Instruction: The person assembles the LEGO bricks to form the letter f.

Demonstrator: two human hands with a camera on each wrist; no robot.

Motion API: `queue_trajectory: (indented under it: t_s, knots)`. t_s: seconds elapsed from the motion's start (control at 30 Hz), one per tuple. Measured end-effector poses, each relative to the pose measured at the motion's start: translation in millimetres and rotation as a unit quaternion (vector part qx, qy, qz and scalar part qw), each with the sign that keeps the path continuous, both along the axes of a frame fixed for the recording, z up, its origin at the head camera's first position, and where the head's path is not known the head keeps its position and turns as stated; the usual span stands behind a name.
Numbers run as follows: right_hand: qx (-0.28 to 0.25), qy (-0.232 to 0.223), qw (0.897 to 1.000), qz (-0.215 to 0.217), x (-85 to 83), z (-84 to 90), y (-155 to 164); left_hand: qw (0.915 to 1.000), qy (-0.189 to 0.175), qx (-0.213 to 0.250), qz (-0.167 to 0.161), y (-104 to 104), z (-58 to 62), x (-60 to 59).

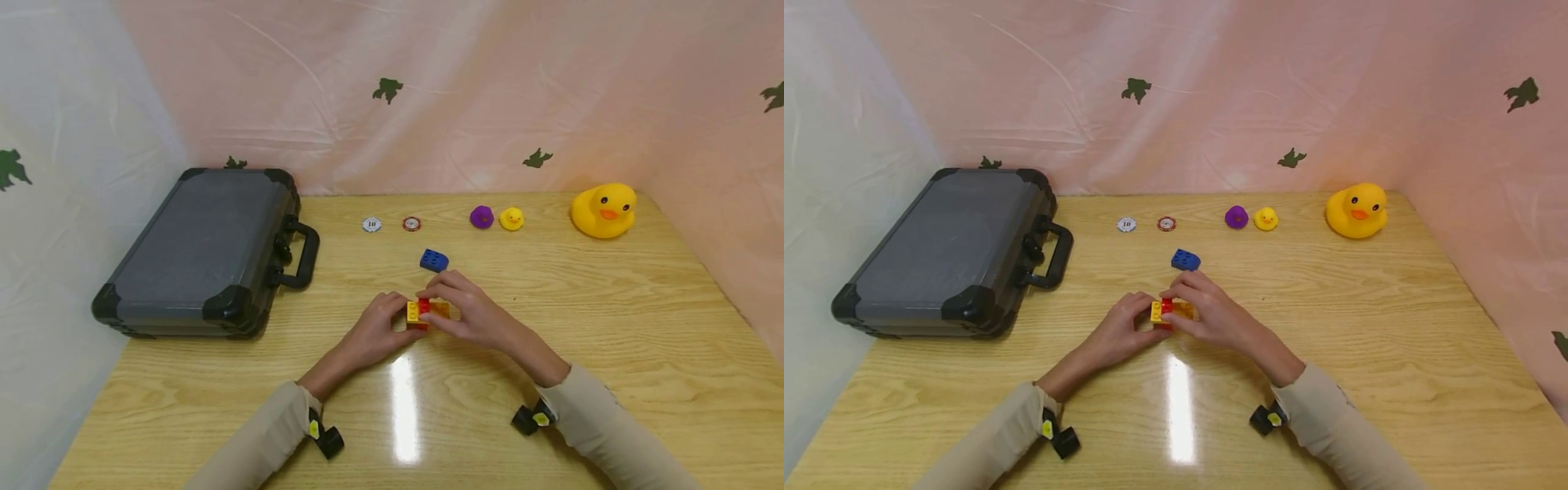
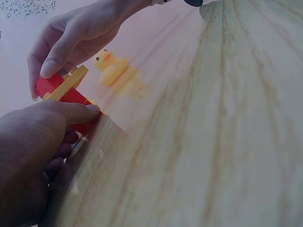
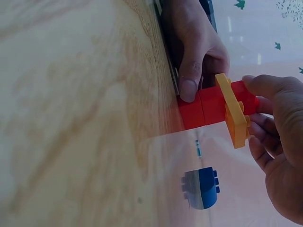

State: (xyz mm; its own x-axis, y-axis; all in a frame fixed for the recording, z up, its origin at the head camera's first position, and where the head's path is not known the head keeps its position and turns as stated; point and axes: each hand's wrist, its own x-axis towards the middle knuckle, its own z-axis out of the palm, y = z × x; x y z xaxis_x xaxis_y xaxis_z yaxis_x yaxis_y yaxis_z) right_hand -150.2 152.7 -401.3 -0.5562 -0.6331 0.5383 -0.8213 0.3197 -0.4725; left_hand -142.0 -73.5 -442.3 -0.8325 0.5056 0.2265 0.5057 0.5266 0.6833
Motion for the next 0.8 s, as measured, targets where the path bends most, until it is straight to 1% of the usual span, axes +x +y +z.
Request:
queue_trajectory:
  t_s: [0.2, 0.53, 0.7, 0.8]
  knots:
    - [0.003, -0.011, 1.000, 0.000, 0.3, 0.7, -0.6, 1.0000, -0.003, 0.001, 0.002, 0.6, -0.3, 0.1]
    - [-0.016, -0.024, 0.999, 0.014, -2.7, -3.4, 0.4, 1.0000, -0.005, 0.001, 0.004, 0.1, 0.3, 0.2]
    - [-0.012, -0.037, 0.999, 0.008, -2.1, -3.5, 0.8, 1.0000, -0.009, 0.000, 0.003, -0.3, 1.6, 0.8]
    - [-0.001, -0.054, 0.999, -0.001, -1.5, -2.6, 1.6, 0.9999, -0.012, -0.002, 0.002, -0.1, 2.1, 1.1]
